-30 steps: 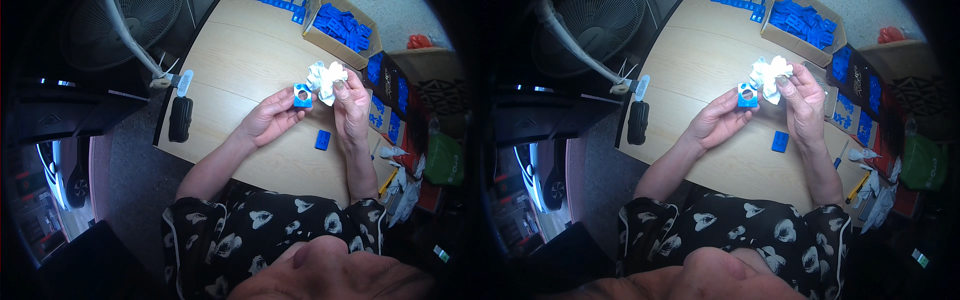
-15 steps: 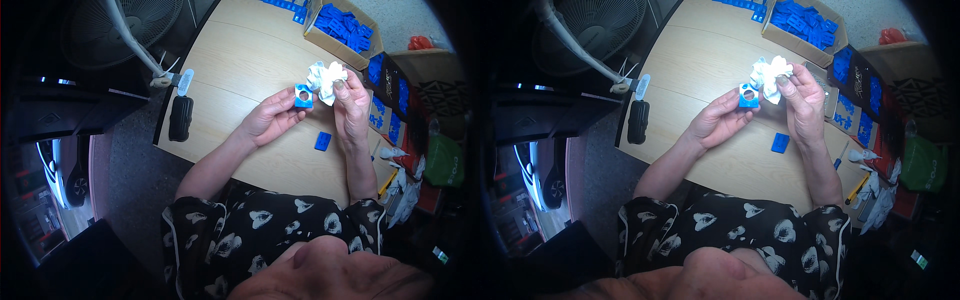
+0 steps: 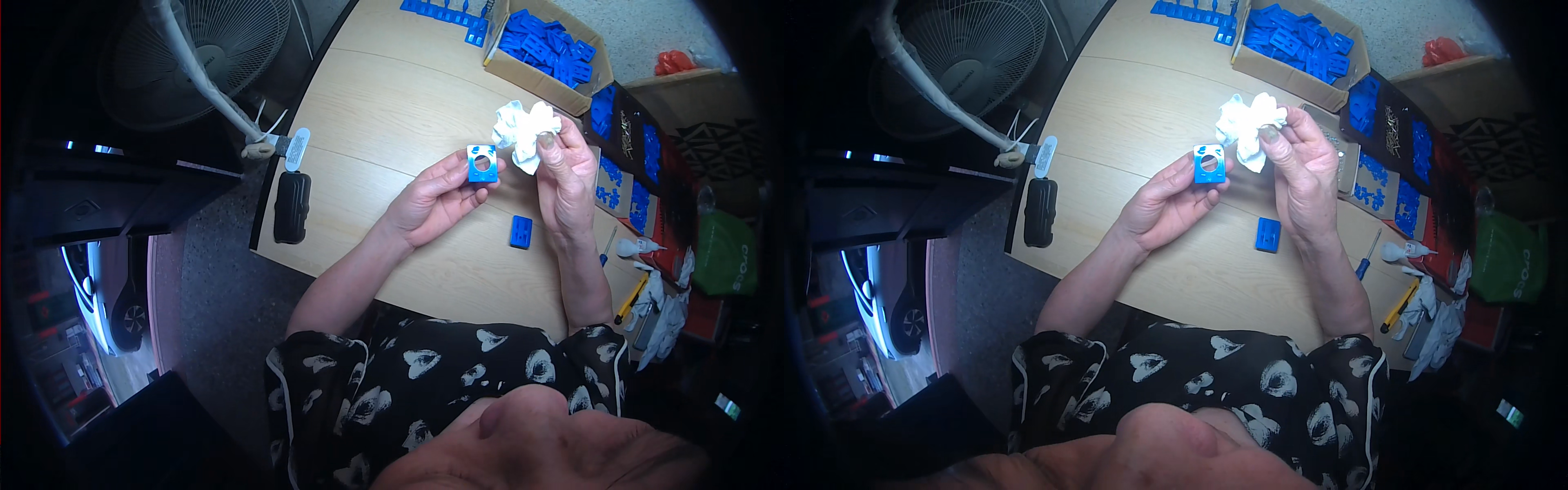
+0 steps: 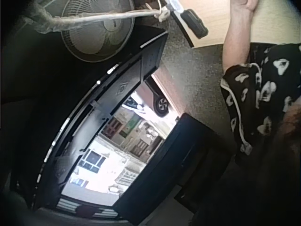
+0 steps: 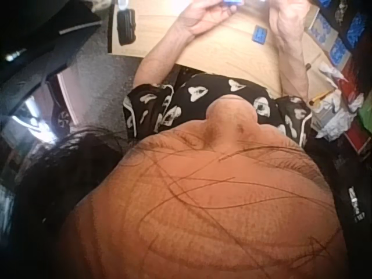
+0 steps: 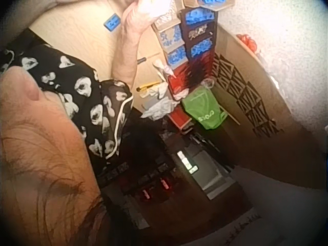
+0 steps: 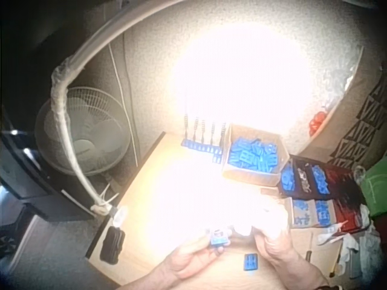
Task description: The person assembles small electronic components by joining blue plastic housings and white plastic components with adhesive from a glue bottle.
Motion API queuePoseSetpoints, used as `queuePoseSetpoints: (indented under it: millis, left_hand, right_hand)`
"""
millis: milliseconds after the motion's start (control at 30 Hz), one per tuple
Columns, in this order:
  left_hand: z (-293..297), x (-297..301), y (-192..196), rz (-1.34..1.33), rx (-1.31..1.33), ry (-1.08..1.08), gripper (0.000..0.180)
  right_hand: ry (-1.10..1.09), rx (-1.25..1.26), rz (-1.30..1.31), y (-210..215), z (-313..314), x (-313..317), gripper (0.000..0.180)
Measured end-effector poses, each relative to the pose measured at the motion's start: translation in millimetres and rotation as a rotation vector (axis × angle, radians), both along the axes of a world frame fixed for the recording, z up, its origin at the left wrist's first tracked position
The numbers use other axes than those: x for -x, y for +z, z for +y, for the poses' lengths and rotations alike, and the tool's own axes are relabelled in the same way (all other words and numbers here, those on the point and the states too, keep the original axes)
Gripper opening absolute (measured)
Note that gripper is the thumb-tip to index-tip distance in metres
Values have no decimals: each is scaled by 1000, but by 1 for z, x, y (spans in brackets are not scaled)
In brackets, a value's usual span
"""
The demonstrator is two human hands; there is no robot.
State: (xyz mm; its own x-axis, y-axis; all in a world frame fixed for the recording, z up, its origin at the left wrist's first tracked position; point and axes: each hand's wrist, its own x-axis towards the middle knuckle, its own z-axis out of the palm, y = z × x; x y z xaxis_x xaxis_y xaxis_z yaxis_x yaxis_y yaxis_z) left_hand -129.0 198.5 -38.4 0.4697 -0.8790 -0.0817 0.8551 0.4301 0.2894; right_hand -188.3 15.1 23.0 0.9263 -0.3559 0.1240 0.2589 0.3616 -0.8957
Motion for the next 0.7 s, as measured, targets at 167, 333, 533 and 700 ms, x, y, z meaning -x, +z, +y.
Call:
queuePoseSetpoints:
  millis: [167,333,533,700]
  left_hand:
    - [1,0,-2,3,11,-11,44]
    - [-1,1,-2,-30,-16,-16,43]
    - [-1,1,-2,-58,-29,-29,48]
    - [-1,3,4,-47,-62,-18,42]
  right_hand:
    - [8,-20,1,-1,3,-1,31]
    - [30,7,25,1,8,-2,31]
    - [54,52,40,2,10,-1,30]
    - [52,105,70,3,12,-2,30]
